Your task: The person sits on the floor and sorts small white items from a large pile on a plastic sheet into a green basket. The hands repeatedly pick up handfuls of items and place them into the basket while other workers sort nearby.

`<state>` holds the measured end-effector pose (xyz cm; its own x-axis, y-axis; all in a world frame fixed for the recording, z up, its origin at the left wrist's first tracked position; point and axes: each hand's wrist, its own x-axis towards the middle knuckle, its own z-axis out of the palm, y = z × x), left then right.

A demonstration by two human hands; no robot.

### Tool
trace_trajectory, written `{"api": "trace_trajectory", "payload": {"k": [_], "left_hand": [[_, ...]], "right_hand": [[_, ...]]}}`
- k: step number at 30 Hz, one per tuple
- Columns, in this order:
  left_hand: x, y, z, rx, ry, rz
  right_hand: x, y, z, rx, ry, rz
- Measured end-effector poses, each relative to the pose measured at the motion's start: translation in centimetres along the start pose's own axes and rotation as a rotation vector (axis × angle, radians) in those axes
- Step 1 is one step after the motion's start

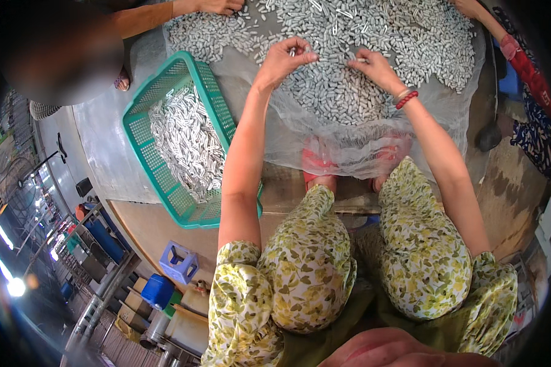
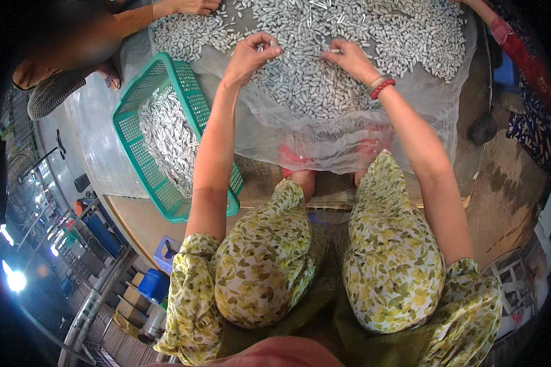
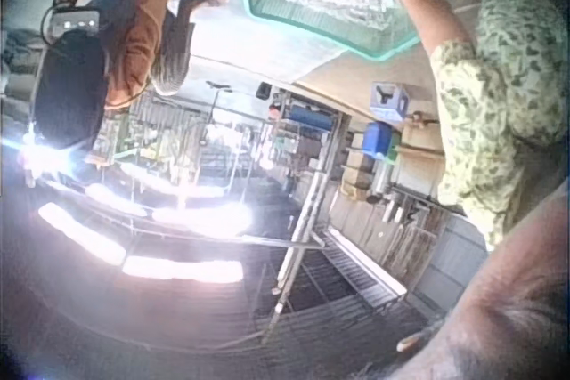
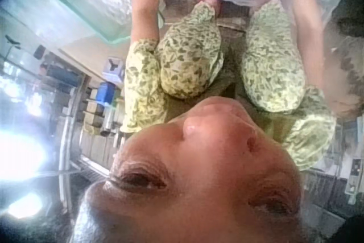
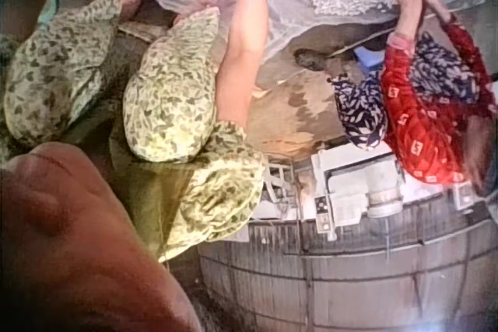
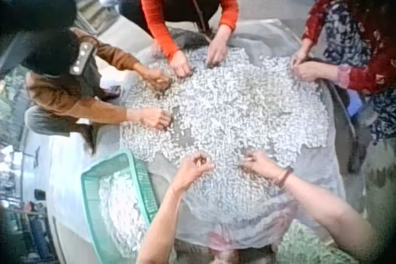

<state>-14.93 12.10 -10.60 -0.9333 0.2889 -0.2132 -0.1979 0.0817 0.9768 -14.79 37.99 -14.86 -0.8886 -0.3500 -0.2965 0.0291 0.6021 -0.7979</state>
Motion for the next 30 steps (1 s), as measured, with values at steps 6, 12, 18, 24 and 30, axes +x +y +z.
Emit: {"api": "trace_trajectory", "payload": {"k": [6, 12, 18, 24, 30], "left_hand": [[2.5, 1.0, 1.2, -0.275, -0.133, -0.148], [5.1, 1.9, 3.8, -0.43, -0.169, -0.146], [6.9, -0.7, 5.9, -0.018, -0.16, -0.251], [5.7, -1.1, 7.4, 1.309, -0.175, 0.073], [6.0, -1.0, 8.4, 1.405, -0.275, -0.047]], "right_hand": [[-0.8, -1.8, -2.3, 0.776, -0.002, 0.292], [-2.0, -2.3, -3.8, 1.162, 0.036, 0.18], [-4.0, -1.3, -5.6, 1.532, 0.099, 0.111], [-4.4, -1.1, -6.7, 1.417, 0.014, -0.012], [-2.8, -0.6, -4.2, 0.841, 0.022, 0.164]]}}
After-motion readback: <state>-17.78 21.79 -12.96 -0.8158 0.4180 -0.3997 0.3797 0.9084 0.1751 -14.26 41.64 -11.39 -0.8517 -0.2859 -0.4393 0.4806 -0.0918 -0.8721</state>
